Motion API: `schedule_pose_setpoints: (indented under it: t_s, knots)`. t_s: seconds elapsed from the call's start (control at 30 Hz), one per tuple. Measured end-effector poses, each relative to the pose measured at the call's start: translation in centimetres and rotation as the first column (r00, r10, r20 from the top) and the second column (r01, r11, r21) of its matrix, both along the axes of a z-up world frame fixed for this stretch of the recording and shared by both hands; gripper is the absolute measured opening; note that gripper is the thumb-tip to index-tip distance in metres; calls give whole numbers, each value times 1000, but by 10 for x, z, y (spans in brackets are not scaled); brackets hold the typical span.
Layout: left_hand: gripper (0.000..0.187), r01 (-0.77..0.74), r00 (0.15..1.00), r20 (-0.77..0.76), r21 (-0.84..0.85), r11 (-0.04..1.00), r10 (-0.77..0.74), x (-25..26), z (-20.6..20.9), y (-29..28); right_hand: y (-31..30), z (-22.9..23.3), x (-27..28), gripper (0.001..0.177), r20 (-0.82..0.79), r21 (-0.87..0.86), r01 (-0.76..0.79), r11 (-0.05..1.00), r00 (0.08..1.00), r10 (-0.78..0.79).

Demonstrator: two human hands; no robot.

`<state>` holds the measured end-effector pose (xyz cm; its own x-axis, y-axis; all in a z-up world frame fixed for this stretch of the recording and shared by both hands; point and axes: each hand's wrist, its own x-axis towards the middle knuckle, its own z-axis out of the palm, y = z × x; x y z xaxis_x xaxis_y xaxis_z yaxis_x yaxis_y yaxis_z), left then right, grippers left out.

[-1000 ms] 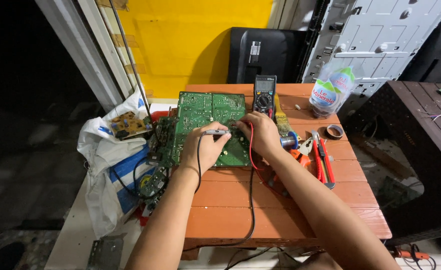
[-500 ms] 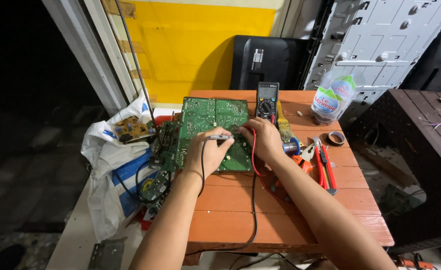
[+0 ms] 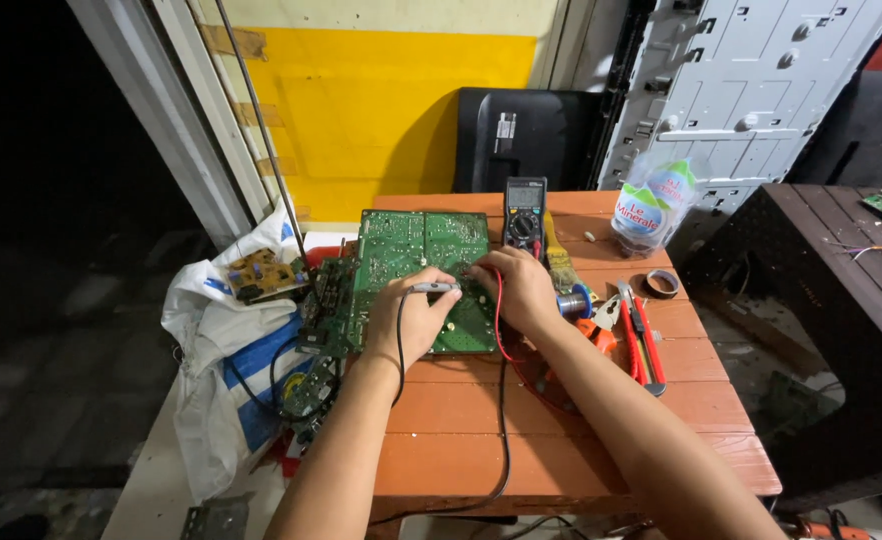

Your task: The person uses a multimeter to test a green circuit board placed on a wooden table. They hold the probes against various points on the board, occasionally adjusting the board's position or flipping it over to access different areas.

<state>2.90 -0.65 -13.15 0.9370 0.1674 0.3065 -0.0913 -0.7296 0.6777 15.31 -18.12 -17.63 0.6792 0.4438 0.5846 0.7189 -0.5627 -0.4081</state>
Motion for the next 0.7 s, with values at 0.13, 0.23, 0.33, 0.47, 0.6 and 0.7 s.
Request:
schedule_pose_setpoints:
  t_s: [0.13,0.23,0.33,0.47,0.6,0.7]
  knots:
    - [16,8,1000,10,-11,1000,-8,1,-1,1,1,-2,1,15,3,1,9,1000,1000,-9]
    - [16,13,1000,27,-15,1000,-12,0,-3,0,0,-2,-2,14,-11,-6,17,1000,1000,-17]
    - [16,14,999,33,-8,1000,-14,1,-3,1,1,-1,-1,15,-23,-2,26,1000,999,-26]
    - [16,10,999,46,-14,1000,-10,2,-5,1,1,0,-1,14,-12,-14,24,1000,1000,-24]
    - [15,19,997,78,0,1000,-19,3,-6,2,0,1,-2,13,-24,-8,29,1000,999,-29]
    - [15,16,996,92,4,1000,-16,5,-9,2,1,-3,0,12,-20,-5,48,999,999,-48]
